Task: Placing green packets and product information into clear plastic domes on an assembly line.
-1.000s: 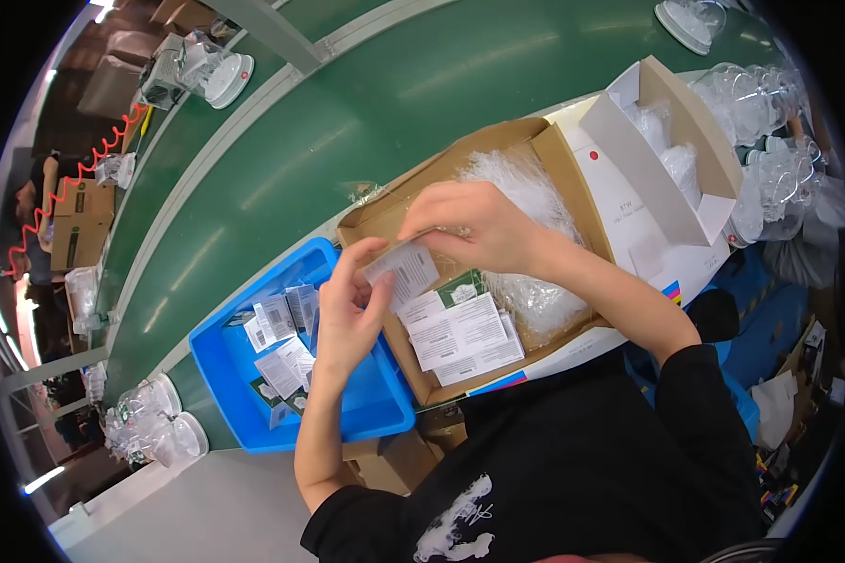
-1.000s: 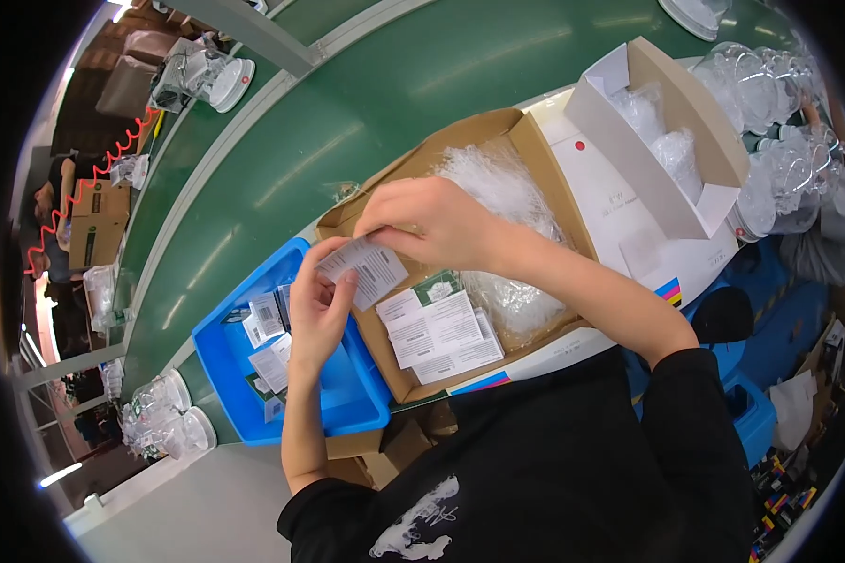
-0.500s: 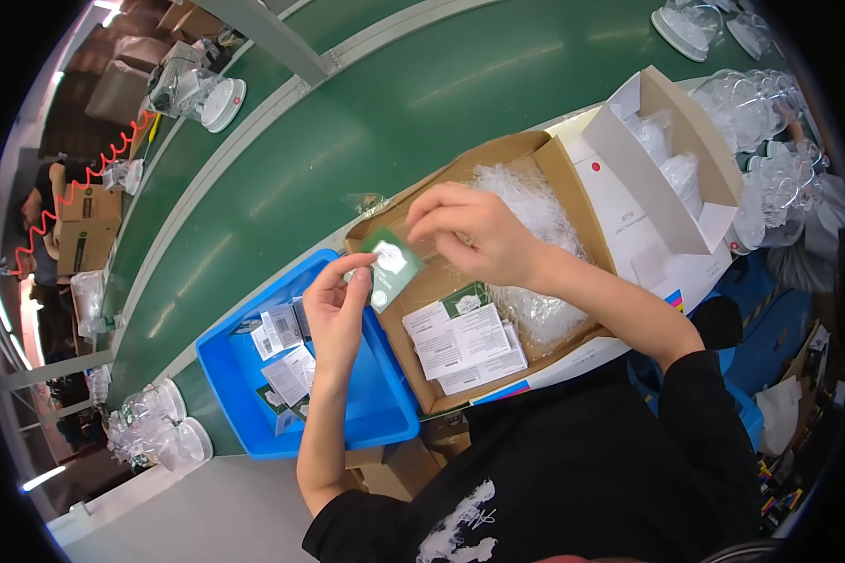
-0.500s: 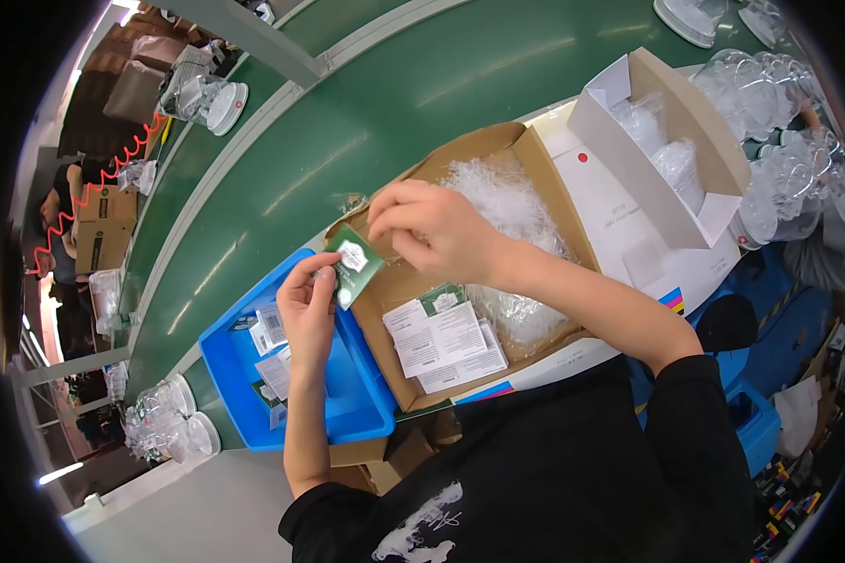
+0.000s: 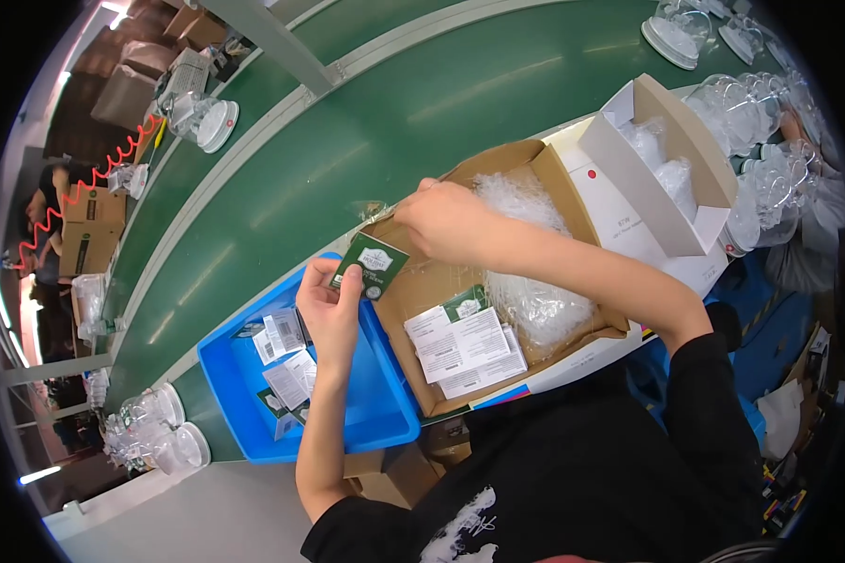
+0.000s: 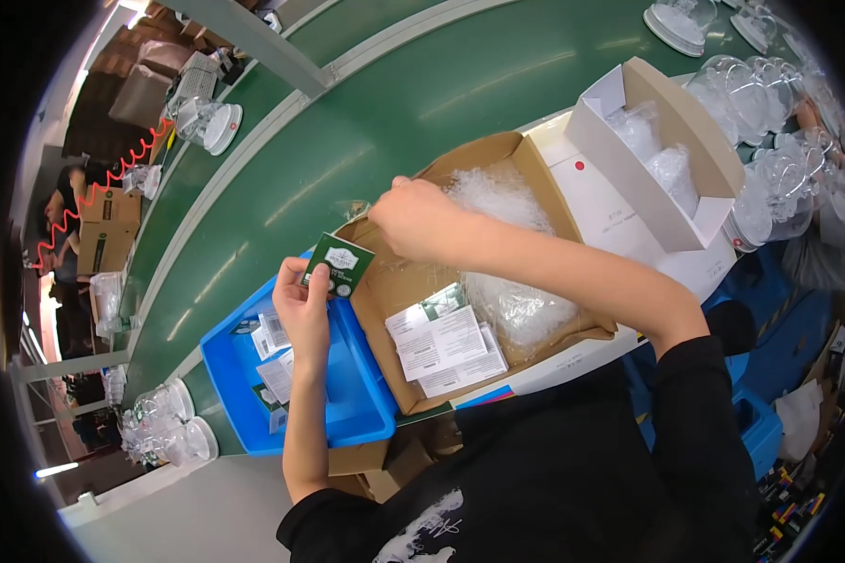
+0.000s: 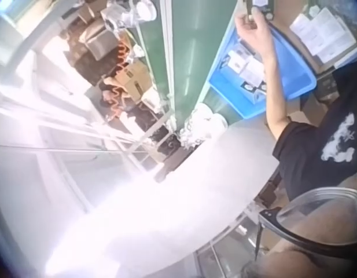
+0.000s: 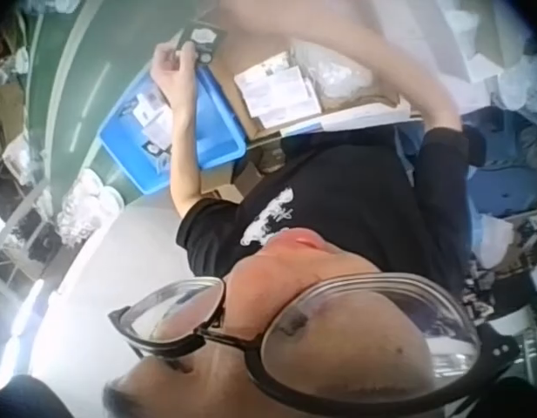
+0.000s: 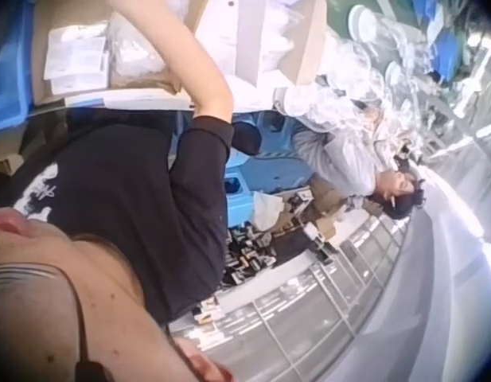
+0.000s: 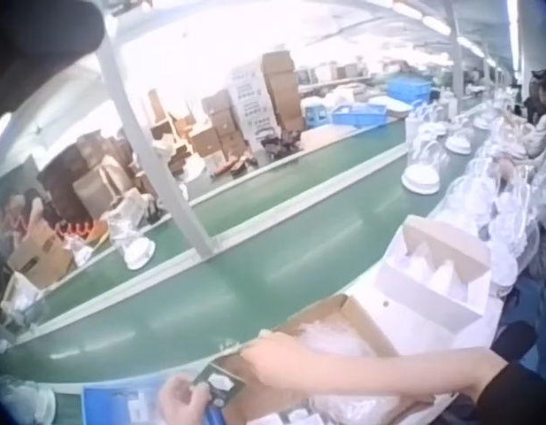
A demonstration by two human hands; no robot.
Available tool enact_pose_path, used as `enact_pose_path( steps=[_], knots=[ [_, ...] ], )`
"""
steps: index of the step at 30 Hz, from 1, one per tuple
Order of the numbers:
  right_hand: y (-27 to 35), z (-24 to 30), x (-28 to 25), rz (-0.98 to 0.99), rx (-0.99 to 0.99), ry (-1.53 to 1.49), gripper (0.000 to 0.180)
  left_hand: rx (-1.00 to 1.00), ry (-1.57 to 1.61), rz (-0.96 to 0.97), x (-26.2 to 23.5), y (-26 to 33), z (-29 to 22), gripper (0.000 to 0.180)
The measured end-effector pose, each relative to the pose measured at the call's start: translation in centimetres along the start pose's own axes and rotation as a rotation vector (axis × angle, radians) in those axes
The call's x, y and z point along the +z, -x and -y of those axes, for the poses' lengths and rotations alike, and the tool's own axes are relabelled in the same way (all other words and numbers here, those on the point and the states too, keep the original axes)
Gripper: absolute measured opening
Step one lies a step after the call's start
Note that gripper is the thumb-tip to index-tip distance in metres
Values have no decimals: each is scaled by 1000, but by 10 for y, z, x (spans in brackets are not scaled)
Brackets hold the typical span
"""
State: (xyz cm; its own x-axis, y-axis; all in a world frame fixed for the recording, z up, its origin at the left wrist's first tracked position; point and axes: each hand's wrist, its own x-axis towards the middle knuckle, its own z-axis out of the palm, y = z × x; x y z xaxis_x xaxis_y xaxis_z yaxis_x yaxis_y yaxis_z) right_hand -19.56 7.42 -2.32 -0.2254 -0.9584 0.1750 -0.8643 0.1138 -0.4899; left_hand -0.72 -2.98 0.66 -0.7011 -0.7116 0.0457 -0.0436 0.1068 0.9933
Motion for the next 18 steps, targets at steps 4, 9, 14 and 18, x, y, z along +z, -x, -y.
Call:
enact_pose_path(
  steps=[4,9,14,18],
  knots=[
    [2,1,11,-108,-26,12,9,4,-40,16,1,1,-1,10],
    [3,-10,9,-124,-19,-36,11,34,-162,46,13,1,-17,21],
    [8,-17,7,-133,-45,-149,15,35,-239,107,4,0,-10,20],
    [10,-16,7,-32,-105,-68,17,90,-283,107,7,-2,-8,20]
  ],
)
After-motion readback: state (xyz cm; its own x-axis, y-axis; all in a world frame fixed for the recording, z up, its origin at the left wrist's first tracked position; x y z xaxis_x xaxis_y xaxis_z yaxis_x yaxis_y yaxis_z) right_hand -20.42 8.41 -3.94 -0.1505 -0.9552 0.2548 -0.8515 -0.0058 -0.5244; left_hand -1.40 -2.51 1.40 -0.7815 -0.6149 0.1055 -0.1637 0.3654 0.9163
